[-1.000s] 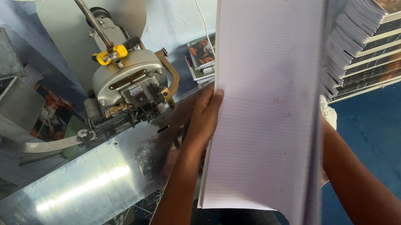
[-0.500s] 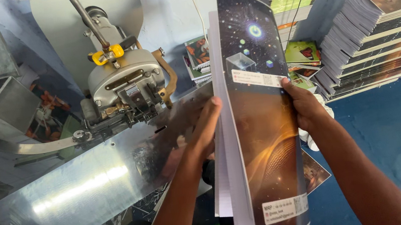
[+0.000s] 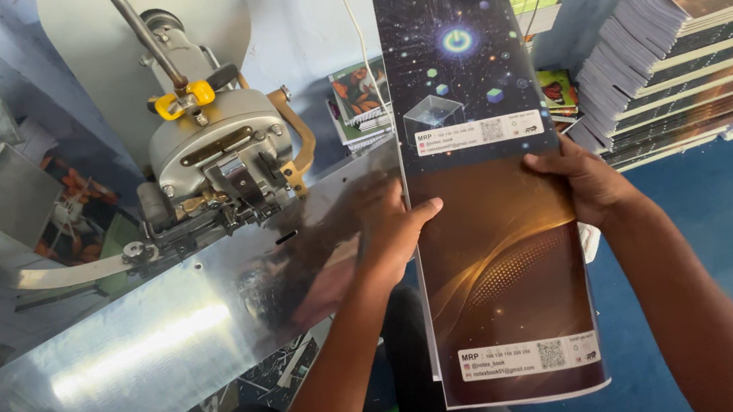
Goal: The person repeatedly picks up a book cover, places it on a binding machine, and operates the machine to stitch the spine. They then remove the bound book and place it on a growing stack to the right. The cycle repeats with new covers taken from a stack on the left.
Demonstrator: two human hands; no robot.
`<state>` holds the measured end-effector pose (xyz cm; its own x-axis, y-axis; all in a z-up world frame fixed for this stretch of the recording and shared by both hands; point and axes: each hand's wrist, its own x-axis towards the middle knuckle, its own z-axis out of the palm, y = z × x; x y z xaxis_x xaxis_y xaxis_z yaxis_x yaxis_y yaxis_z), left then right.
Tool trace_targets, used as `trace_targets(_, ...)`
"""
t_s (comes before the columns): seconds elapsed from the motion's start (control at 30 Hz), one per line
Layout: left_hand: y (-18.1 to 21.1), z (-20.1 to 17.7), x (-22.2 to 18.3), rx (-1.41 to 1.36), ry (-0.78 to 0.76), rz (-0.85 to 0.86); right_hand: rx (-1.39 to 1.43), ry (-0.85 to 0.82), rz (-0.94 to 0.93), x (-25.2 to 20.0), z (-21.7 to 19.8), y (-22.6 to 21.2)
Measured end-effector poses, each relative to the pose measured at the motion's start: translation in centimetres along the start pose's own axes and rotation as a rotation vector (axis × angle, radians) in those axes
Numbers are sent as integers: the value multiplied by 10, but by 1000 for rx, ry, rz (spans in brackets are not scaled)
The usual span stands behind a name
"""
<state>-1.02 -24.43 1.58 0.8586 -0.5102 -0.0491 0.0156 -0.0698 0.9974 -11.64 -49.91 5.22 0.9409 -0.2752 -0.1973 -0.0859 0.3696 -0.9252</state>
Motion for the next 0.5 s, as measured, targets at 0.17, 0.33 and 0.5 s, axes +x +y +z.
trace_targets(0.17,-9,18,13,-148,-150,-29,-155,88,-91,-13,-6,-25)
trace_targets(0.33,-26,32,32,69,-170,-61,-319,162,-200,-28,-17,-39)
trace_targets(0.5,-47,20,53,107,-99,157,-632,326,-223,-43,-32,-44)
